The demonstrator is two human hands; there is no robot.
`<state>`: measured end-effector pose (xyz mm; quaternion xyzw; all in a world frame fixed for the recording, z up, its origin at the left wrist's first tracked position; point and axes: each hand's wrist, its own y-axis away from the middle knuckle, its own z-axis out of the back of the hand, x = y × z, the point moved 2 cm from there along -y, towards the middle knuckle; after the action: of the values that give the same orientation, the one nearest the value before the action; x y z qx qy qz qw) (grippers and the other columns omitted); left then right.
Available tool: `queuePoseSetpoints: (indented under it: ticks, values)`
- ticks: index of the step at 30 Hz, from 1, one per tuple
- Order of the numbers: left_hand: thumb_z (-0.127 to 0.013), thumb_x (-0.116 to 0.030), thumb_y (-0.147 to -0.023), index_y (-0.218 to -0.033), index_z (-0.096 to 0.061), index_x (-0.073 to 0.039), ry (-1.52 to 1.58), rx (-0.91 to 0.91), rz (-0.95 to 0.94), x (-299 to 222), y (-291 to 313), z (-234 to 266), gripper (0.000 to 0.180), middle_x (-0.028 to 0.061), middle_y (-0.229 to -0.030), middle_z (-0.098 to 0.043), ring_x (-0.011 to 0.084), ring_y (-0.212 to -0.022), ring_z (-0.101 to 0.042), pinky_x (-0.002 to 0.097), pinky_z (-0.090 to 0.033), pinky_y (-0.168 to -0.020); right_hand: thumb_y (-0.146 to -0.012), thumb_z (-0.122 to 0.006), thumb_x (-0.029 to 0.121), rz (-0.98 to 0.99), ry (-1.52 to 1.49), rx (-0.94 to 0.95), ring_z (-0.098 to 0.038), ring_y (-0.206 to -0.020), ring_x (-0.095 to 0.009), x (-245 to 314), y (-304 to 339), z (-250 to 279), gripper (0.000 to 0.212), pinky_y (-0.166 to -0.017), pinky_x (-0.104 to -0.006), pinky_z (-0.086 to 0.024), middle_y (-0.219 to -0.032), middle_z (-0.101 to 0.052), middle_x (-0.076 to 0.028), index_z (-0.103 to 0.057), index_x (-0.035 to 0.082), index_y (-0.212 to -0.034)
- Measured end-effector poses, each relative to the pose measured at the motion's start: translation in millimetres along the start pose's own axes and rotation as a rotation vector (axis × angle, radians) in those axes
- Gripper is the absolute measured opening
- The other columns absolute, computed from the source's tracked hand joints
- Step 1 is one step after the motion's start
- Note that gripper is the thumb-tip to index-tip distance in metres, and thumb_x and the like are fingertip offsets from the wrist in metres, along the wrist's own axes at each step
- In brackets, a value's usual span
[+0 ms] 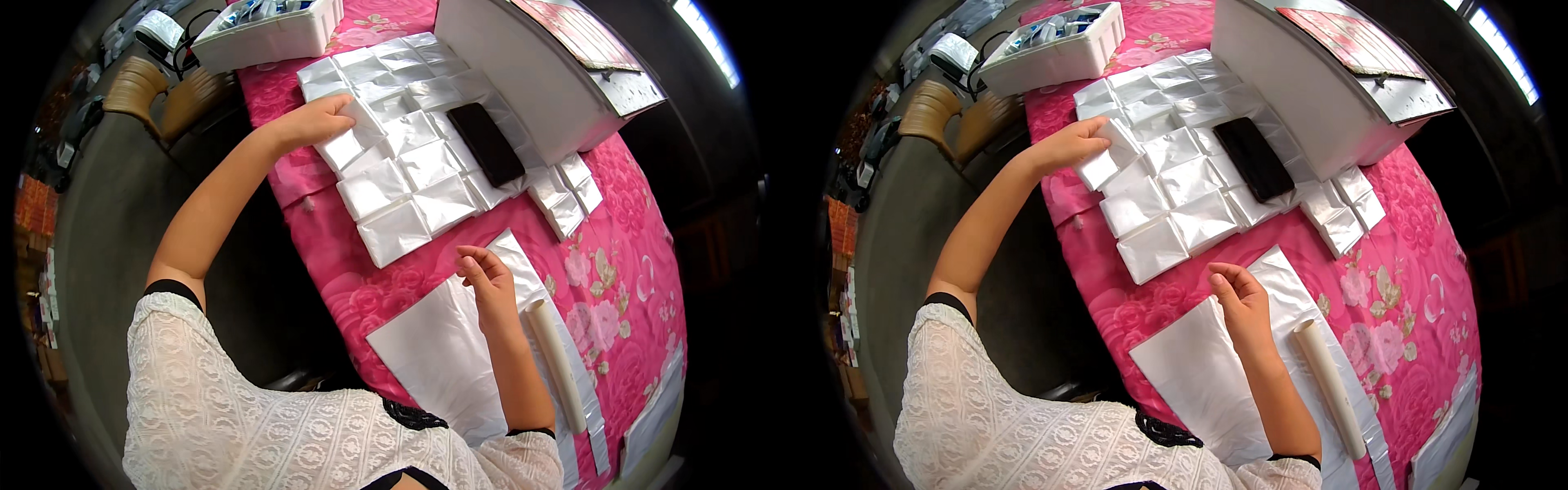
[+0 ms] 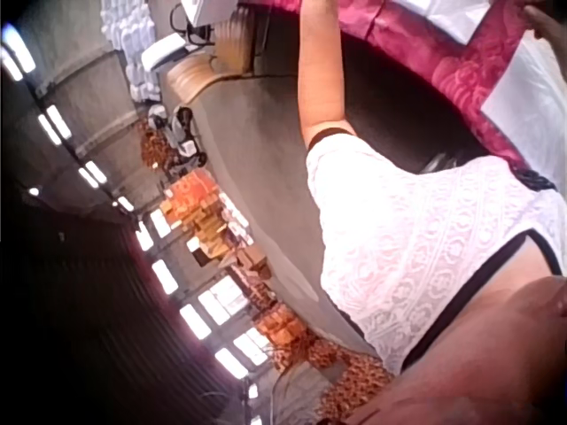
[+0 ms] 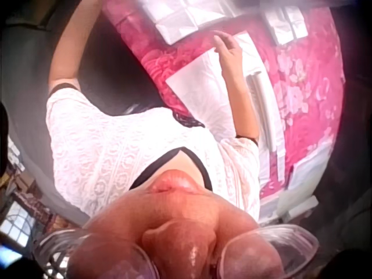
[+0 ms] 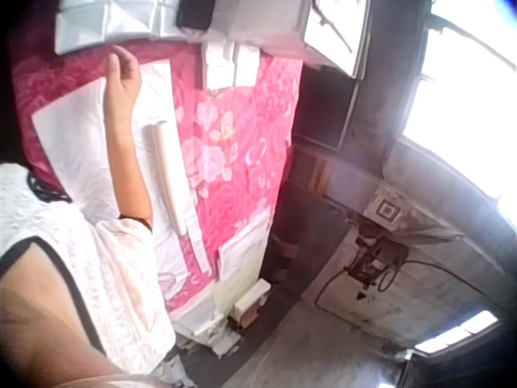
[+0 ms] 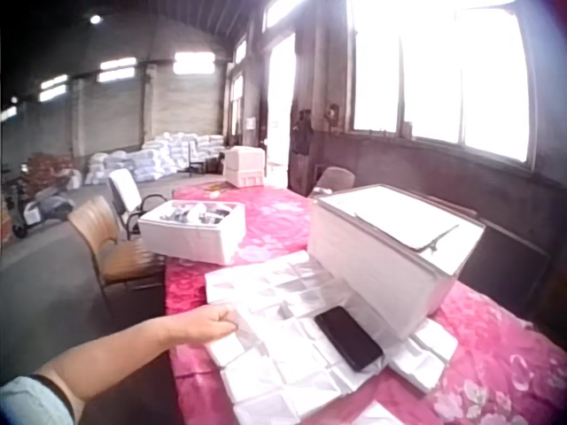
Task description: The person wraps small rectangular items in silver foil, folds the edges, and stacks them on a pink floral tablecloth. They also unroll and smooth a large sheet of clear plastic film on the table.
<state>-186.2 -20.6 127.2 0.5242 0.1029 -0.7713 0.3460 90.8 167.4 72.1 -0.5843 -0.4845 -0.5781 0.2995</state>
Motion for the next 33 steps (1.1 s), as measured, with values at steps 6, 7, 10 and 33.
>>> queuePoseSetpoints:
  ticks: [6, 7, 10, 33]
  values:
    - [-0.053, -0.016, -0.079, -0.107, -0.053, 0.0, -0.243, 0.107, 0.079, 35.6, -41.1, -9.1, 0.032, 0.0074, -0.095, -0.058, 0.0142, -0.088, -0.052, 0.0278, -0.042, -0.077, -0.084, -0.057, 0.022, -0.077, 0.053, -0.058, -0.052, -0.073, -0.006, -8.3, 0.4, 37.5, 0.026, -0.065, -0.0206, -0.04, -0.085, -0.06, -0.002, -0.058, 0.003, -0.102]
    - [-0.053, -0.016, -0.08, -0.107, -0.053, 0.0, -0.288, 0.123, 0.099, 34.7, -42.4, -12.1, 0.032, 0.0056, -0.094, -0.058, 0.0123, -0.086, -0.051, 0.0261, -0.041, -0.077, -0.084, -0.057, 0.021, -0.076, 0.054, -0.072, -0.052, -0.073, -0.006, -9.1, -0.3, 45.0, 0.026, -0.065, -0.0204, -0.04, -0.085, -0.06, -0.001, -0.058, 0.003, -0.102]
    - [-0.059, -0.017, -0.077, -0.107, -0.054, 0.002, -0.291, 0.075, 0.083, 39.4, -43.4, -15.9, 0.036, 0.0057, -0.092, -0.06, 0.0113, -0.086, -0.052, 0.0243, -0.042, -0.078, -0.085, -0.057, 0.02, -0.064, 0.079, -0.106, -0.052, -0.072, -0.005, -6.5, -1.9, 63.1, 0.024, -0.064, -0.0198, -0.04, -0.083, -0.06, 0.0, -0.058, 0.003, -0.102]
    - [-0.059, -0.008, -0.079, -0.113, -0.051, -0.002, -0.099, -0.246, -0.293, -10.7, -8.1, -63.7, 0.036, 0.009, -0.113, -0.051, 0.0185, -0.104, -0.05, 0.028, -0.043, -0.082, -0.073, -0.068, 0.012, -0.392, -0.161, -0.701, -0.052, -0.056, -0.013, 14.3, -139.5, 255.8, 0.021, -0.049, -0.0231, -0.043, -0.075, -0.055, -0.003, -0.054, 0.006, -0.086]
